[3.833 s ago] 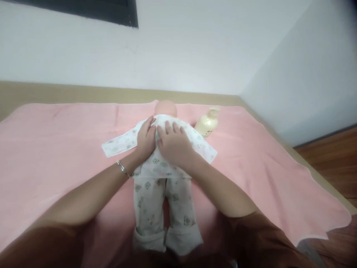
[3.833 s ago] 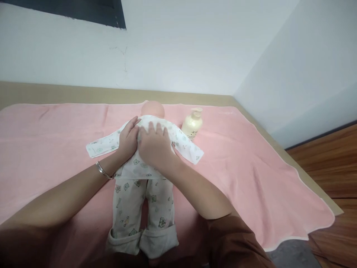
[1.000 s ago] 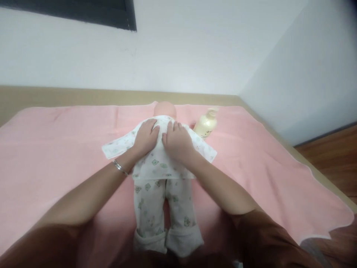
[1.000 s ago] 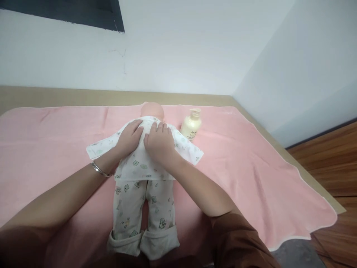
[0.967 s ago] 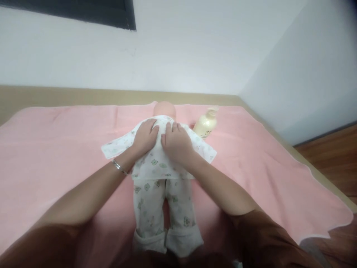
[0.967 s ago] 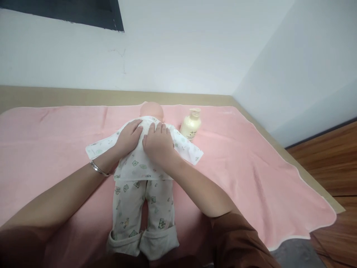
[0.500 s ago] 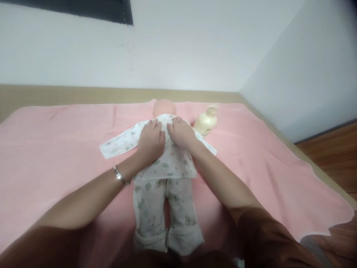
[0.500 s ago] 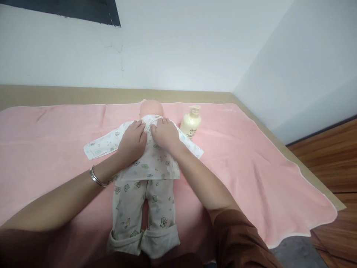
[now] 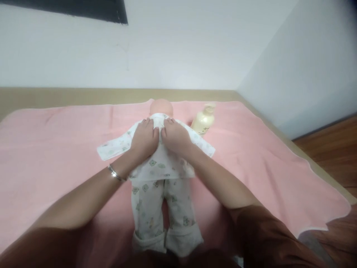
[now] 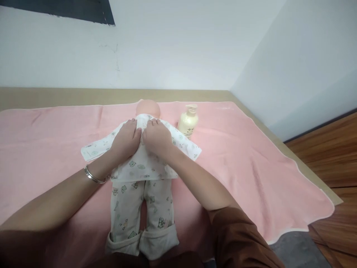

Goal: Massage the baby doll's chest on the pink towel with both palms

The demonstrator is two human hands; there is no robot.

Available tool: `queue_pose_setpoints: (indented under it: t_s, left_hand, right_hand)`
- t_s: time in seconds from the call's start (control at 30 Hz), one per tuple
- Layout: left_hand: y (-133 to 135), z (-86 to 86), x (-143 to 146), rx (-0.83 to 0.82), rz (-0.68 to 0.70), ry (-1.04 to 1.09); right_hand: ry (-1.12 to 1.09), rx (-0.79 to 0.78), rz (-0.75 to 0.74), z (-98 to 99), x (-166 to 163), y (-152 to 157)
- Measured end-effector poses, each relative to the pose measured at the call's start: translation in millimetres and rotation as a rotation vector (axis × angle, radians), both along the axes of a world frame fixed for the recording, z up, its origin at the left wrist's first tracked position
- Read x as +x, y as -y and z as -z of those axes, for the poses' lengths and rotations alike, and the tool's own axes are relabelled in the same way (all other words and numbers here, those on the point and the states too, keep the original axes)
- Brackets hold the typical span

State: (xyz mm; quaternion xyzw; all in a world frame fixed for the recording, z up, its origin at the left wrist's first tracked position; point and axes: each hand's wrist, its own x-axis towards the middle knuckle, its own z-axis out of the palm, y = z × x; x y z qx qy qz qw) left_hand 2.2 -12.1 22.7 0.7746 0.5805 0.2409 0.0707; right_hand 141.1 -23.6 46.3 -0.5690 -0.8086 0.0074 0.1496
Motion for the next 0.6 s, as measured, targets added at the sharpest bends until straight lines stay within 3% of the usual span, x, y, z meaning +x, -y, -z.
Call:
queue_pose_setpoints:
  t_s: [0.2,0.43,0.6]
  left_hand:
    - [23,0.1,8,0.17,0.161,-0.069]
    - [-3,4.6,-2,-0.068,0.033,0.2]
    - [-13,14.6,-6,-0.034,-0.01,0.31]
  right_hand:
    - [-0.068,-0.106,0.081,-2.7,11,-21]
    - [0.023,-0.03,0.067,1.7,5,-7]
    - [0.041,0.019,0.056,3.9,-12,22]
